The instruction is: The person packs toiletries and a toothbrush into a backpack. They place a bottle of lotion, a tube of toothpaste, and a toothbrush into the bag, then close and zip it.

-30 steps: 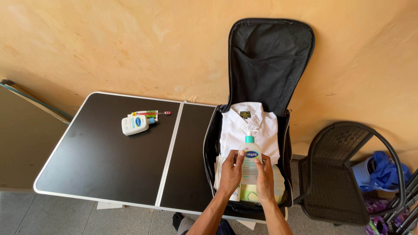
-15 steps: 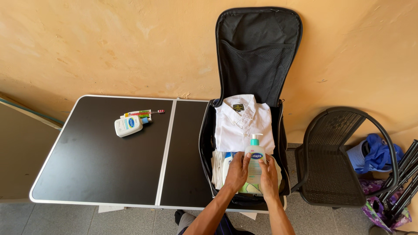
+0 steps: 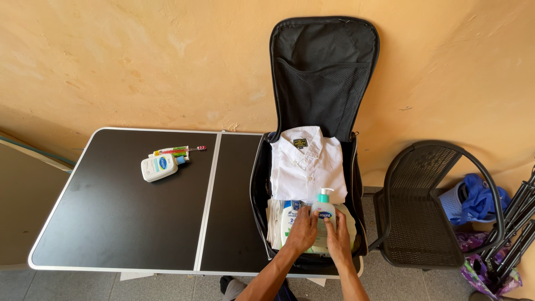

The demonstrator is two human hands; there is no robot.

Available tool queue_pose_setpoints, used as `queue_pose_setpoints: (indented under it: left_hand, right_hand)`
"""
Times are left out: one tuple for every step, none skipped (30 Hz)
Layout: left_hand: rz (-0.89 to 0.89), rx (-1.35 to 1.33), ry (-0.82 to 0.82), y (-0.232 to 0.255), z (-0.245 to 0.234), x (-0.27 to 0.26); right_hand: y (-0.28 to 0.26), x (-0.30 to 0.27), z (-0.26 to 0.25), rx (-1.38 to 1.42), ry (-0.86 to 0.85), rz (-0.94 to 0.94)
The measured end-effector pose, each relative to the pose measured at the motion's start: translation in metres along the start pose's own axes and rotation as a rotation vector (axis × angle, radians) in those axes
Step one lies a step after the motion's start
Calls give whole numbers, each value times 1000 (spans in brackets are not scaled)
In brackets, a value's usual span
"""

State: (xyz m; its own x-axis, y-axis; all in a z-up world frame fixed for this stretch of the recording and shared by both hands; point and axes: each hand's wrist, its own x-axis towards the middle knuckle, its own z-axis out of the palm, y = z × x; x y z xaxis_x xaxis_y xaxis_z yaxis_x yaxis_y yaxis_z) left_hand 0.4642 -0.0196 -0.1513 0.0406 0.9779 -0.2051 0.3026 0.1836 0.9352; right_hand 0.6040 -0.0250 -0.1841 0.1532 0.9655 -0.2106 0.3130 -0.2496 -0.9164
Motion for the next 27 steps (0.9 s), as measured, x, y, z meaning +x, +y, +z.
queue_pose_setpoints:
  left_hand:
    - [-3, -6, 6, -1, 1, -1]
    - [7, -9, 11, -2, 1, 0]
    - [16, -12, 16, -2, 1, 1]
    - [47, -24, 29, -1, 1, 4]
    - [78, -36, 42, -1, 1, 5]
    - [107, -49, 54, 0, 0, 8]
    - [65, -64, 39, 2, -1, 14]
    - [16, -80, 24, 4, -2, 17]
    - [-34, -96, 10, 6, -3, 20]
    - [-67, -123, -7, 7, -4, 21]
    - [-100, -150, -24, 8, -6, 24]
    - [-132, -176, -42, 8, -8, 26]
    - [-114, -211, -48, 9, -10, 26]
    - [-92, -245, -54, 11, -12, 28]
    - [-70, -279, -61, 12, -13, 30]
    - [-84, -301, -66, 13, -14, 31]
    - [-98, -324, -71, 14, -16, 33]
    - [-111, -347, -77, 13, -16, 35]
    - [-120, -336, -74, 12, -14, 34]
    - [-127, -322, -72, 14, -14, 35]
    - [-133, -307, -70, 17, -15, 36]
    - [-119, -345, -72, 17, -15, 37]
    - [-105, -384, -73, 16, -17, 40]
    - [-90, -422, -75, 16, -17, 41]
    - [-93, -422, -68, 17, -17, 43]
    - [-93, -422, -61, 19, -19, 49]
    - [-93, -421, -53, 21, -20, 51]
  right_hand:
    - [4, -1, 0, 1, -3, -14]
    - [6, 2, 0, 7, 1, -37]
    - [9, 4, 1, 12, 6, -60]
    - [10, 7, 0, 55, -15, -64]
    - [12, 8, 1, 97, -37, -69]
    - [13, 8, 0, 137, -61, -73]
    - [14, 11, -1, 125, -65, -36]
    - [14, 12, -2, 112, -75, 6]
    - [13, 14, -3, 99, -84, 48]
    - [14, 13, -3, 83, -89, 68]
    - [14, 12, -4, 67, -94, 89]
    - [14, 12, -5, 53, -99, 109]
    - [14, 10, -5, 61, -108, 102]
    - [14, 9, -5, 70, -117, 91]
    - [13, 9, -5, 80, -125, 81]
    - [12, 10, -6, 71, -118, 76]
    - [11, 12, -6, 61, -112, 71]
    - [12, 14, -6, 52, -104, 65]
    - [12, 14, -7, 22, -123, 102]
    - [9, 14, -8, -4, -139, 136]
    - [5, 16, -9, -31, -156, 170]
    - [4, 15, -10, -61, -174, 186]
    - [2, 15, -11, -92, -192, 202]
    - [1, 14, -12, -123, -209, 217]
    - [0, 11, -11, -121, -211, 203]
    - [-2, 9, -10, -119, -211, 185]
    - [-5, 8, -9, -116, -212, 167]
